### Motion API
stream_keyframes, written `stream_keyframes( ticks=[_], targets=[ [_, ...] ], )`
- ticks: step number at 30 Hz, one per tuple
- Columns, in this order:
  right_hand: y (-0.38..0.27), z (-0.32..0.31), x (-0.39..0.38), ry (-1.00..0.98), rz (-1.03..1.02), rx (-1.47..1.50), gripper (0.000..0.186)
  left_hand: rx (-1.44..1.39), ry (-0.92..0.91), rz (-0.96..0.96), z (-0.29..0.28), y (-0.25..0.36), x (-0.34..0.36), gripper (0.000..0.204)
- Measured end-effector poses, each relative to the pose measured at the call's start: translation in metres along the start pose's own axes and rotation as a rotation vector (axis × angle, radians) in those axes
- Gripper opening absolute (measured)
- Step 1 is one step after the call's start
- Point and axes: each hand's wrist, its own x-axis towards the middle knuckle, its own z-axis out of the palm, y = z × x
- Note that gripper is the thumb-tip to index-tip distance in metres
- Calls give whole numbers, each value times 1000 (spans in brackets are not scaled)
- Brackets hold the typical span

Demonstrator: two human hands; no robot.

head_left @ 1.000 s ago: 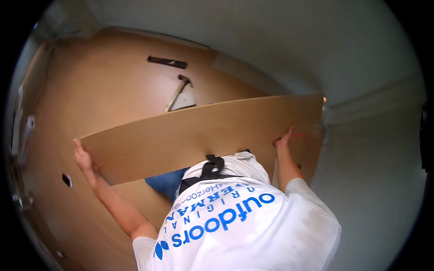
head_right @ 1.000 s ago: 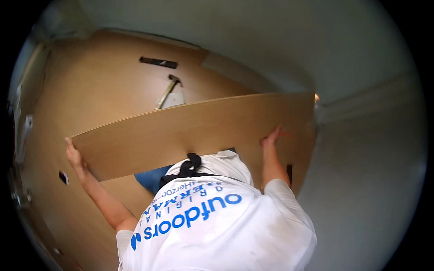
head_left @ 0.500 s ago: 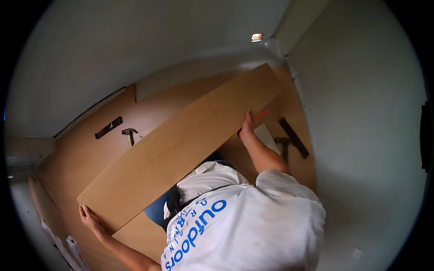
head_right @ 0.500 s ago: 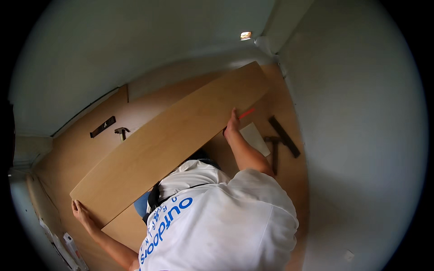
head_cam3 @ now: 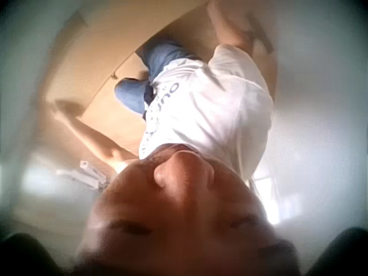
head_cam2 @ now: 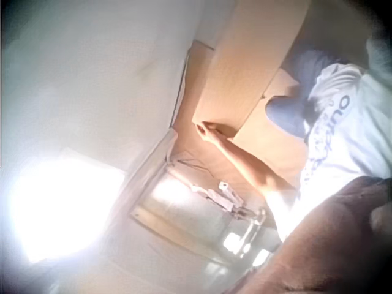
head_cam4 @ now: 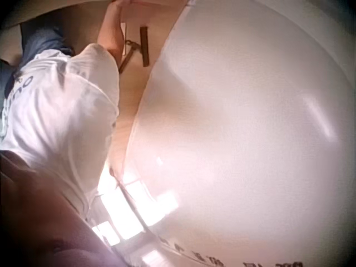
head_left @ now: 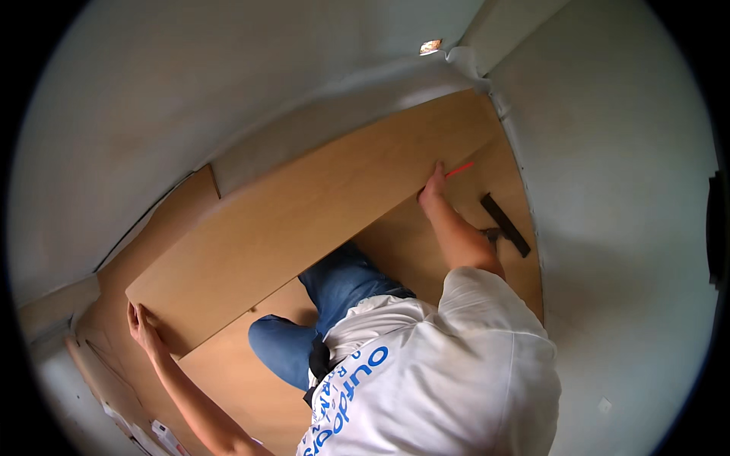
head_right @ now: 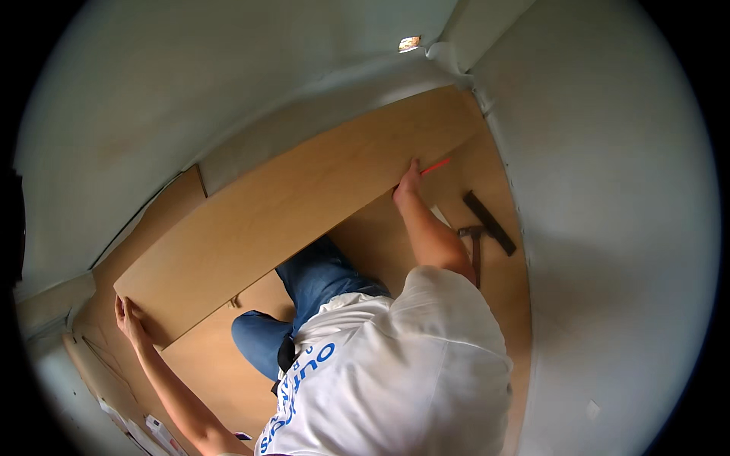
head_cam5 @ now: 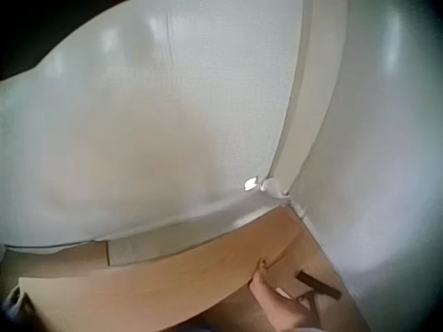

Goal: The person installs a laminate floor panel by hand and with a hammer, positioning it against the wall, using a metal tool to pull it into place, and marking a cut line with a pencil and square.

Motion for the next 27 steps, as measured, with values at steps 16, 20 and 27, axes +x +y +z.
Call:
stream_keyframes(
  ticks=[16,20,27],
  targets=[
    [-10,24,83,-14,69,-369,37,-68,-479,-292,196,-134,189,46],
    [-31,-11,47,-126,18,-434,37,-185,-477,-382,252,-225,191,48],
    [-58,-162,-74,140,-73,-520,45,-214,-401,-488,285,-304,195,47]
  ],
)
